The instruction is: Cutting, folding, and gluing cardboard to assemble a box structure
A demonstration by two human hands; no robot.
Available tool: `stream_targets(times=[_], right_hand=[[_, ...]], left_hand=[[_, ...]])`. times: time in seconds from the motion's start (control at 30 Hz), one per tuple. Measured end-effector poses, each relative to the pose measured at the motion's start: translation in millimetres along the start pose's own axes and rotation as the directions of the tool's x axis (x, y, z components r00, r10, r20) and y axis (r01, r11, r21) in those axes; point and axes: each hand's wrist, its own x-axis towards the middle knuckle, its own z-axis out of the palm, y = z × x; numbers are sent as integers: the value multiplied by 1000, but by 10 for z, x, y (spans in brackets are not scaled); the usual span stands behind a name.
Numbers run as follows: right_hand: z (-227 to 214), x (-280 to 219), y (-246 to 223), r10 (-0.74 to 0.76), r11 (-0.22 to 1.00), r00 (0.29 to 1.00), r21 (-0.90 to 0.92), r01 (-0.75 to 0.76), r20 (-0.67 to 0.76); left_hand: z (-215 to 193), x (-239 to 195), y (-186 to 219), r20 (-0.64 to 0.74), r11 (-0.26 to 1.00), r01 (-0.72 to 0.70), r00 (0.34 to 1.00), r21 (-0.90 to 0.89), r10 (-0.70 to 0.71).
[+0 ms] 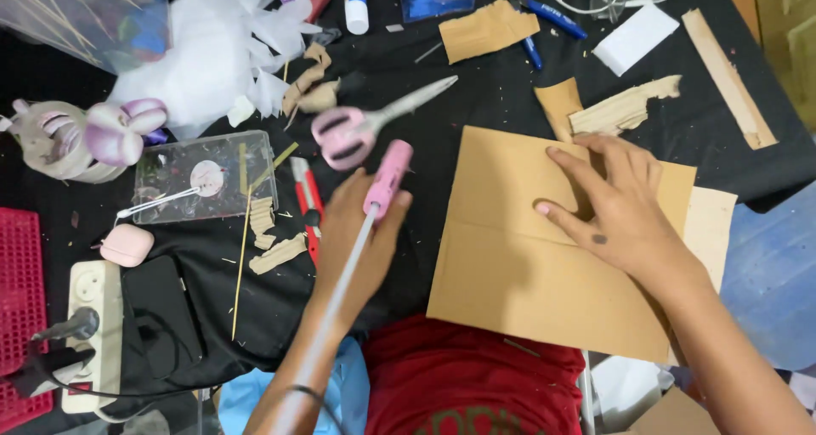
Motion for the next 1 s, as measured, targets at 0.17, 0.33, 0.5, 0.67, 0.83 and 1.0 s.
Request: stream_targets(times=[0.17, 0.33, 0.5, 0.67, 0.83, 1.0], right_hand=[[-20, 59, -76, 40, 999, 999, -30, -40, -7], [-62, 147, 219, 39, 999, 999, -24, -39, 12], [-112, 323, 369, 143, 980, 990, -143, -142, -3], [149, 418, 586, 224, 974, 974, -39, -222, 31], [173, 613, 646, 356, 918, 919, 122, -378, 169], [-37, 645, 811, 75, 987, 958, -118, -111, -278]], left_hand=[[65, -21, -293, -67, 809, 0, 997, 588, 48], [119, 6, -403, -47, 715, 11, 998, 699, 31], [114, -16, -439, -121, 476, 41, 983, 879, 140], [97, 20, -141, -184, 483, 74, 965, 872, 185], [339, 53, 299, -101, 799, -109, 973, 591, 207], [677, 122, 248, 49, 727, -147, 987, 670, 154]])
